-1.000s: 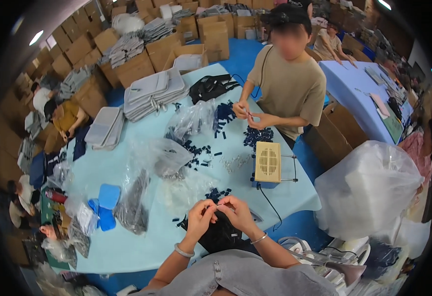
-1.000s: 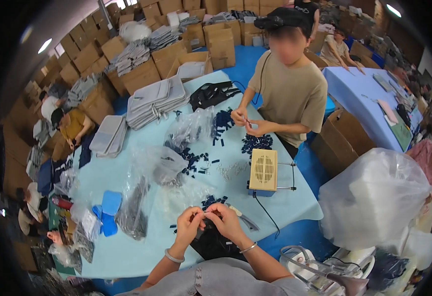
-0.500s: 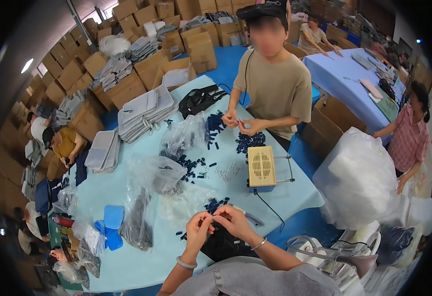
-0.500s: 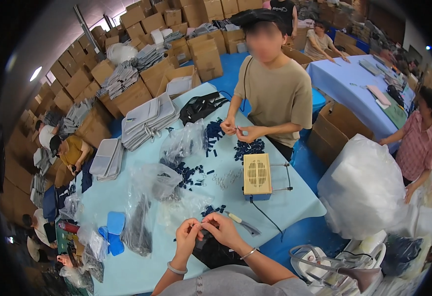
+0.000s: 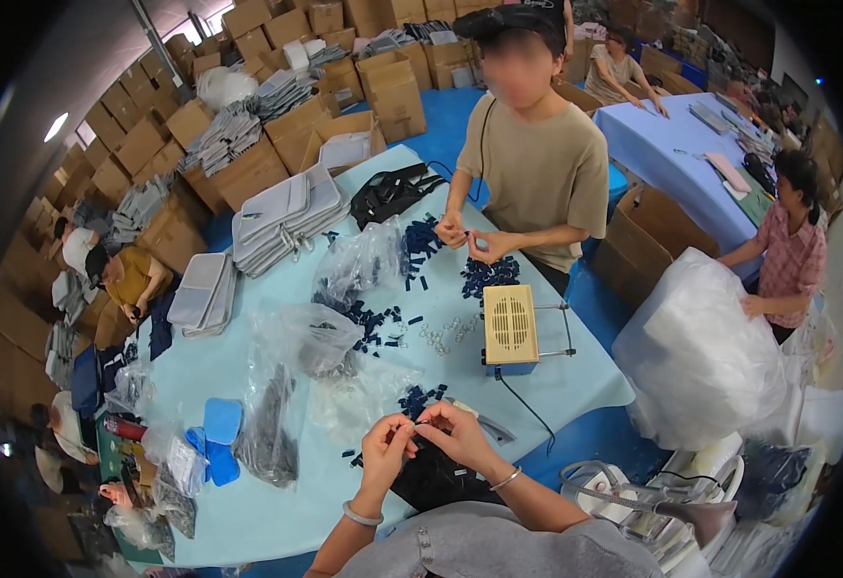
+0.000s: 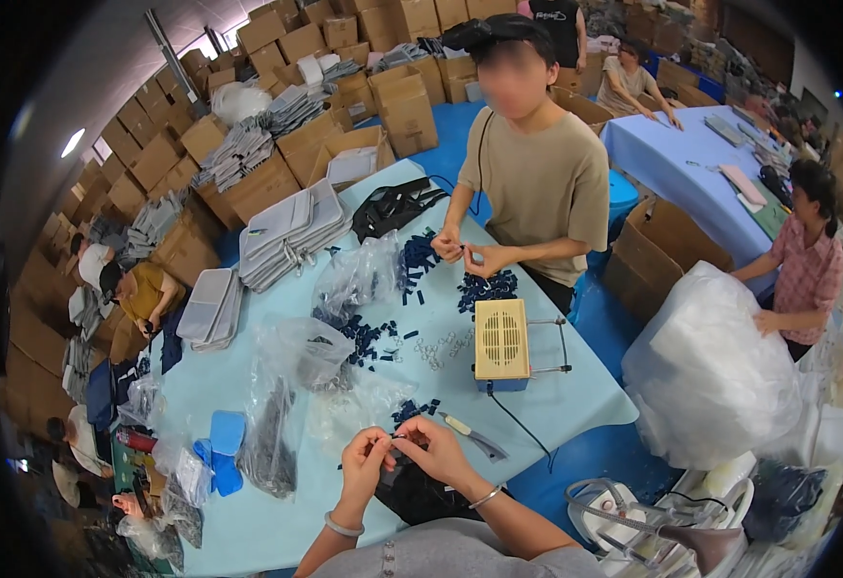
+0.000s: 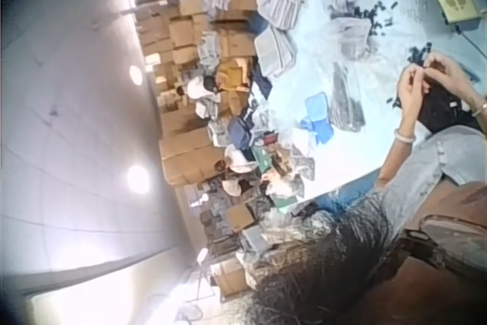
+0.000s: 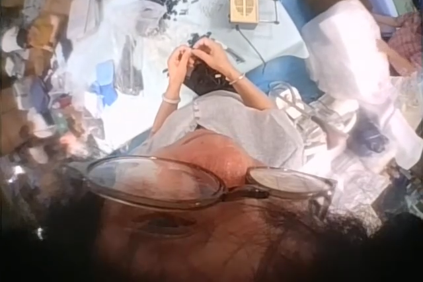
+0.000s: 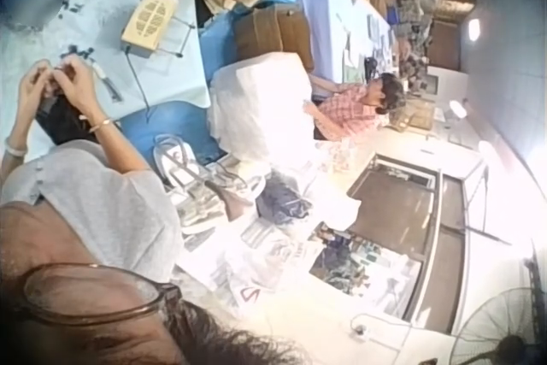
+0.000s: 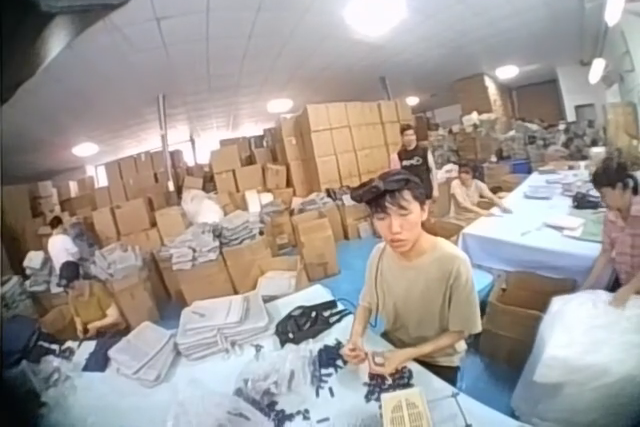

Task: Assembling small plastic and metal hardware components at a workshop table.

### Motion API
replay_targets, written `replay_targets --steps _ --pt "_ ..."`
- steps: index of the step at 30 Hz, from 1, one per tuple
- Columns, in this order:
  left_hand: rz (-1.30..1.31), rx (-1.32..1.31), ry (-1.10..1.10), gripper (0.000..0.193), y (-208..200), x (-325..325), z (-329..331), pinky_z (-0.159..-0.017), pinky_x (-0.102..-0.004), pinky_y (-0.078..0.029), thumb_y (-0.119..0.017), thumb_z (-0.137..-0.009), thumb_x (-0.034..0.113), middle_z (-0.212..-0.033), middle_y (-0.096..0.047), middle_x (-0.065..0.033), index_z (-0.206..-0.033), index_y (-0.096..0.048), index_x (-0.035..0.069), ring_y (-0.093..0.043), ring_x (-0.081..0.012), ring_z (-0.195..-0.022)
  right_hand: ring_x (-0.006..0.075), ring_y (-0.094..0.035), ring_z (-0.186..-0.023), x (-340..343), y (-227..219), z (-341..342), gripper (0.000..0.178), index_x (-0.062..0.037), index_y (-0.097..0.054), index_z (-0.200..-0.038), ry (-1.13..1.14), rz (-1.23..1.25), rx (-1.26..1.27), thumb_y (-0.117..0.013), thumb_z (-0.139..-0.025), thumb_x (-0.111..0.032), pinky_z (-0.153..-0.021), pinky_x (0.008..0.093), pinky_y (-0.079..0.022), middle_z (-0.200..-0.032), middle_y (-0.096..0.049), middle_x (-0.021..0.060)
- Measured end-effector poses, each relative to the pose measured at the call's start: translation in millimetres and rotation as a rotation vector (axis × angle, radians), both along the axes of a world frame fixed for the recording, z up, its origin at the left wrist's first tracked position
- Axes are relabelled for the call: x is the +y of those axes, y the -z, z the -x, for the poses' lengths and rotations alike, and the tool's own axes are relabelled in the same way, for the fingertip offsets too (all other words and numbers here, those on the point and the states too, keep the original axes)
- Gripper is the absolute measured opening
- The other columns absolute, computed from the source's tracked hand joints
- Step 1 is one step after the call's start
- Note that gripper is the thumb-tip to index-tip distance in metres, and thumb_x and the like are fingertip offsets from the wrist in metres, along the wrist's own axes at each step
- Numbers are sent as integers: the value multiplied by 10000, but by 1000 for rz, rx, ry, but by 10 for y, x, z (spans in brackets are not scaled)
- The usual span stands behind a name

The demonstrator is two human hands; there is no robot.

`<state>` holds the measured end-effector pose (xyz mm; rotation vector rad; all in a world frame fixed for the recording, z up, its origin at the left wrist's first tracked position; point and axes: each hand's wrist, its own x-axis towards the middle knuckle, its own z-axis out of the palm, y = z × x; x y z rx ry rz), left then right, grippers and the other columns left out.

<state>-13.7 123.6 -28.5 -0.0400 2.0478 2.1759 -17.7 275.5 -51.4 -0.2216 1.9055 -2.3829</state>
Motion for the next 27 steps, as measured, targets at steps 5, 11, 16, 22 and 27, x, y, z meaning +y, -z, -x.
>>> replay_targets --steps 5,11,16,22,27 --pt "-3 5 3 83 8 12 2 -494 -191 -458 -545 -878 56 -754 -584 -35 -916 -580 -9 -550 -71 -576 36 -524 -706 26 -45 2 128 -10 -559 -907 -10 8 -7 -628 -832 -87 -632 182 -435 -807 -572 -5" --pt "19 10 -1 77 13 24 -3 -488 -188 -465 -548 -874 49 -749 -581 -34 -906 -582 -12 -552 -70 -572 36 -525 -708 47 -53 -2 122 -12 -560 -907 -26 17 -28 -624 -835 -87 -639 185 -439 -807 -570 -6" --pt "11 34 6 88 40 19 -72 -491 -188 -467 -550 -877 55 -757 -582 -36 -918 -581 -16 -556 -74 -574 38 -531 -713 46 -43 -74 124 -12 -560 -914 -21 14 -26 -621 -836 -85 -645 187 -442 -811 -572 -6" --pt "9 14 14 88 47 2 -166 -493 -191 -470 -549 -880 60 -745 -577 -34 -918 -581 -13 -555 -71 -578 43 -540 -733 50 -68 -166 122 -16 -562 -917 -39 20 -60 -618 -840 -92 -661 193 -449 -816 -574 -5" --pt "62 39 84 124 39 57 -25 -484 -184 -411 -522 -908 117 -661 -547 -14 -887 -575 6 -515 -54 -549 59 -528 -824 81 98 -59 102 -28 -563 -903 -7 2 -143 -601 -854 -109 -724 221 -453 -855 -569 0"
